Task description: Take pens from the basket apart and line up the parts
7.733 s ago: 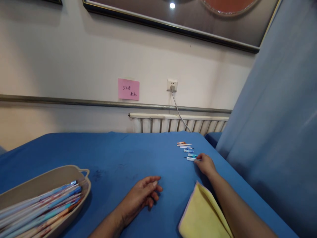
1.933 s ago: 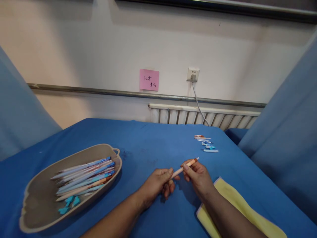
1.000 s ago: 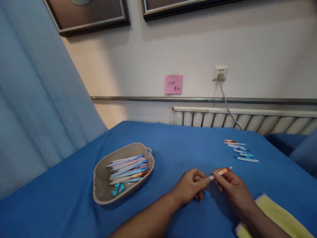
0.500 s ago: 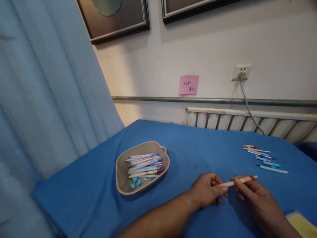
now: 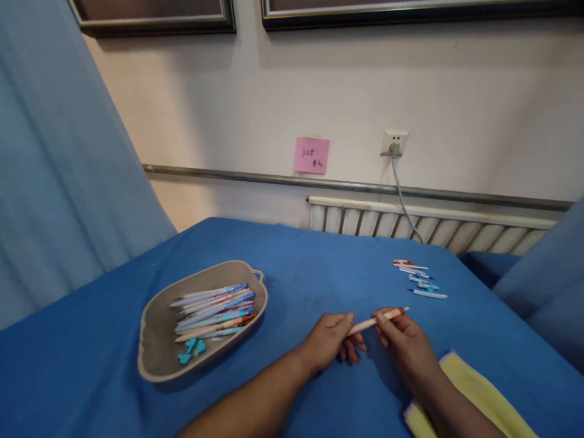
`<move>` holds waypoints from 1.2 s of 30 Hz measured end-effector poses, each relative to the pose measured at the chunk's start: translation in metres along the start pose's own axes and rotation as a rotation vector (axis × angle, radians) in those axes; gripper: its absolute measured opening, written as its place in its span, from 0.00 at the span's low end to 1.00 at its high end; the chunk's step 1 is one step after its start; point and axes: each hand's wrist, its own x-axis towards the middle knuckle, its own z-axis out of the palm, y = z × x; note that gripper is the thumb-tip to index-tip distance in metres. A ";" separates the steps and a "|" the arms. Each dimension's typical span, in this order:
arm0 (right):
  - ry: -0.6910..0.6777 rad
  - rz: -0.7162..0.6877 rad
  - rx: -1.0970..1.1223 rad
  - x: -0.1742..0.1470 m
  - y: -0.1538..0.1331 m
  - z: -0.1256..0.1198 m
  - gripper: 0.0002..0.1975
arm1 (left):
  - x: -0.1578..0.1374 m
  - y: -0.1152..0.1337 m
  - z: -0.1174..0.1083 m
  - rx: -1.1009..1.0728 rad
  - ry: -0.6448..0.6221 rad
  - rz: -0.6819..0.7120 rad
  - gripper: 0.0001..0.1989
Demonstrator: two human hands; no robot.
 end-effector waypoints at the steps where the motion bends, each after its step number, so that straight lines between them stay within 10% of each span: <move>1: -0.004 -0.002 0.009 0.001 0.000 0.000 0.15 | 0.001 0.001 -0.001 -0.004 0.003 0.009 0.29; 30: 0.068 0.112 0.118 0.012 0.005 0.000 0.17 | 0.003 0.005 -0.005 0.121 0.119 0.021 0.16; 36: 0.263 0.085 0.074 0.023 -0.002 -0.020 0.16 | 0.005 0.005 -0.006 0.152 0.136 0.016 0.17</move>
